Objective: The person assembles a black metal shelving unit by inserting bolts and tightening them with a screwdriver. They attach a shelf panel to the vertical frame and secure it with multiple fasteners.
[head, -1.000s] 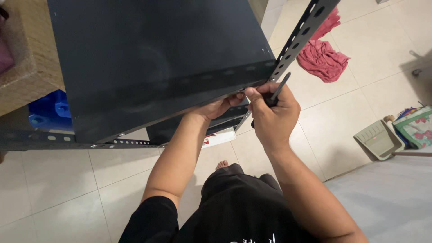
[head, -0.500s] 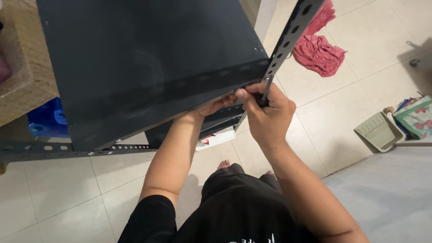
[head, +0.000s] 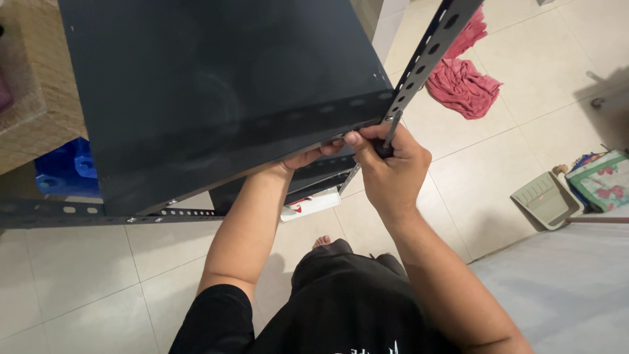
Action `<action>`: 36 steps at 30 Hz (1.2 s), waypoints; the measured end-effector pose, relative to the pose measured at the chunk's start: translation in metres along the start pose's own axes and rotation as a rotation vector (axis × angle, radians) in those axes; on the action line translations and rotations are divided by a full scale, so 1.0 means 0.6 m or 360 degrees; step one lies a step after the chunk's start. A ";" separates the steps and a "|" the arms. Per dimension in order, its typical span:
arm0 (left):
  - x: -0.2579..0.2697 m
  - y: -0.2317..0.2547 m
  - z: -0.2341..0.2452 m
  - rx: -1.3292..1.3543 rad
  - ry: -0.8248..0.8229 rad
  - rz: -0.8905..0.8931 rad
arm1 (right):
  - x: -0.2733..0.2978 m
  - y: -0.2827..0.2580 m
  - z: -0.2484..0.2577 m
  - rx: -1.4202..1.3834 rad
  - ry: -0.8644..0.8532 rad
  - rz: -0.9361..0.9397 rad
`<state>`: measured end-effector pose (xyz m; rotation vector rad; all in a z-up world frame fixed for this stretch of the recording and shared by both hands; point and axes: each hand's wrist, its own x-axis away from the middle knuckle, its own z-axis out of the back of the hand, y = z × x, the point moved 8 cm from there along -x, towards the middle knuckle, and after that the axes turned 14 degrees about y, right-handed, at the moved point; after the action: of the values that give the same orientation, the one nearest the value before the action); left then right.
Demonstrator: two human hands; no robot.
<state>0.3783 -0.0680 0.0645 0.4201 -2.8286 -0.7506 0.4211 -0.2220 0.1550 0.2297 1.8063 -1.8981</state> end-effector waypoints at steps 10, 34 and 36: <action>-0.005 0.020 -0.002 -0.0910 0.0254 -0.0414 | -0.002 0.008 0.000 -0.0013 -0.0012 -0.0074; -0.029 -0.047 0.049 -0.0184 0.0031 -0.0094 | -0.002 -0.002 0.001 -0.0082 0.0056 -0.0036; -0.031 -0.063 0.044 -0.0063 0.0026 0.0056 | 0.000 -0.005 -0.001 -0.0109 0.0049 -0.0023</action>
<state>0.3978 -0.0813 0.0208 0.3674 -2.7930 -0.7913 0.4197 -0.2217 0.1578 0.2236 1.8945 -1.8482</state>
